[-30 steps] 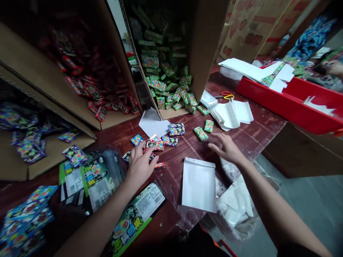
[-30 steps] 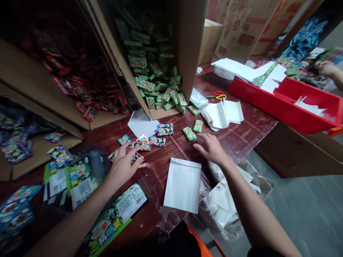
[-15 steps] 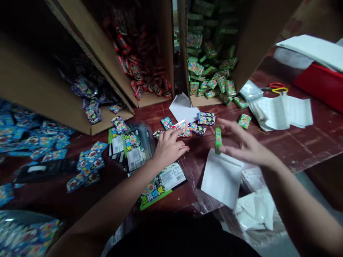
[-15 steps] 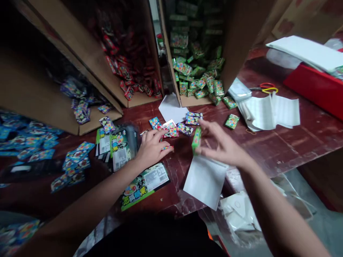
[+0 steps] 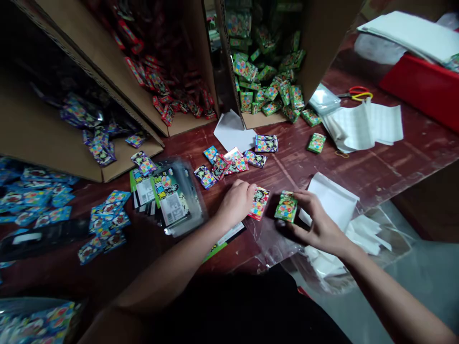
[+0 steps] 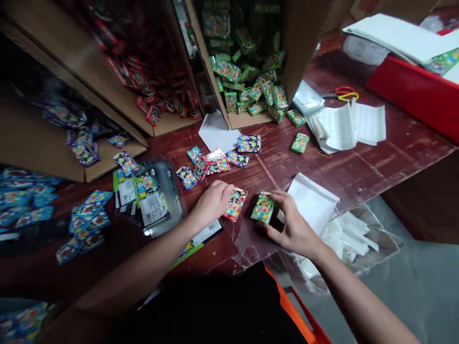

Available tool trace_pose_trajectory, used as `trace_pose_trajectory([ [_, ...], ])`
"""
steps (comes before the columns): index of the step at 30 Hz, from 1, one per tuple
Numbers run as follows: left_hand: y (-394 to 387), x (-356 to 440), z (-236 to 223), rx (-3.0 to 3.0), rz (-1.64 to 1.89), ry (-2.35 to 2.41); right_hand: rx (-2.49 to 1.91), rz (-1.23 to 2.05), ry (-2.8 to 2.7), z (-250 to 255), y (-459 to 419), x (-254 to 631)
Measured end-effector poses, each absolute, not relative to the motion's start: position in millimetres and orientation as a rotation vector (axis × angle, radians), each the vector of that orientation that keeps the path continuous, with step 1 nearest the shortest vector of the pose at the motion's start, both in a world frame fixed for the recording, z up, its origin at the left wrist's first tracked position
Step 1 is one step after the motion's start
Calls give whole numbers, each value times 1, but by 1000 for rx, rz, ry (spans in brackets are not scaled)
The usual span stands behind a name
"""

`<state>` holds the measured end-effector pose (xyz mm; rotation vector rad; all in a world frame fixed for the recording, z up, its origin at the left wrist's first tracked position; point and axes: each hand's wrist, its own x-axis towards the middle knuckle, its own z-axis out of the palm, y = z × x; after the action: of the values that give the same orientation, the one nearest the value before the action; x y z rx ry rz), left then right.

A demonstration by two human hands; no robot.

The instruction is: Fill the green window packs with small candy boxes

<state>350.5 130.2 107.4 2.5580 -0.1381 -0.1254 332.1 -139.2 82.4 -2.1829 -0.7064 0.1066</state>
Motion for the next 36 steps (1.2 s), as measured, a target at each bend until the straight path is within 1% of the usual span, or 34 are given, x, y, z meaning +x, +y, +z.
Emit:
trace_pose_trajectory([
  [3,127,343,108,2566,-90,-183,-2338,186,-865,90,-142,332],
  [5,131,341,113,2603,-83,-405,-2469,179,-897,89,-144,331],
  [8,134,342,115,2615,-196,-837,-2551,191,-923,85,-143,335],
  [10,132,343,111,2621,-280,-909,-2530,199,-972,80,-140,341],
  [13,126,336,101,2633,-324,-836,-2444,197,-1056,74,-132,348],
  [18,120,315,91,2647,-266,-760,-2268,253,-1189,66,-118,347],
  [22,123,301,94,2639,-217,-701,-2278,253,-1178,67,-109,342],
  [24,133,288,100,2660,-157,-622,-2283,244,-1164,68,-106,340],
  [27,158,261,106,2769,-80,-352,-2256,202,-1151,67,-101,339],
  [29,176,242,105,2834,-99,-209,-2262,116,-1110,66,-95,340],
  [32,192,222,99,2855,-142,-175,-2280,40,-1092,67,-82,342],
  [36,194,215,93,2816,-157,-147,-2169,212,-1307,72,-69,342],
])
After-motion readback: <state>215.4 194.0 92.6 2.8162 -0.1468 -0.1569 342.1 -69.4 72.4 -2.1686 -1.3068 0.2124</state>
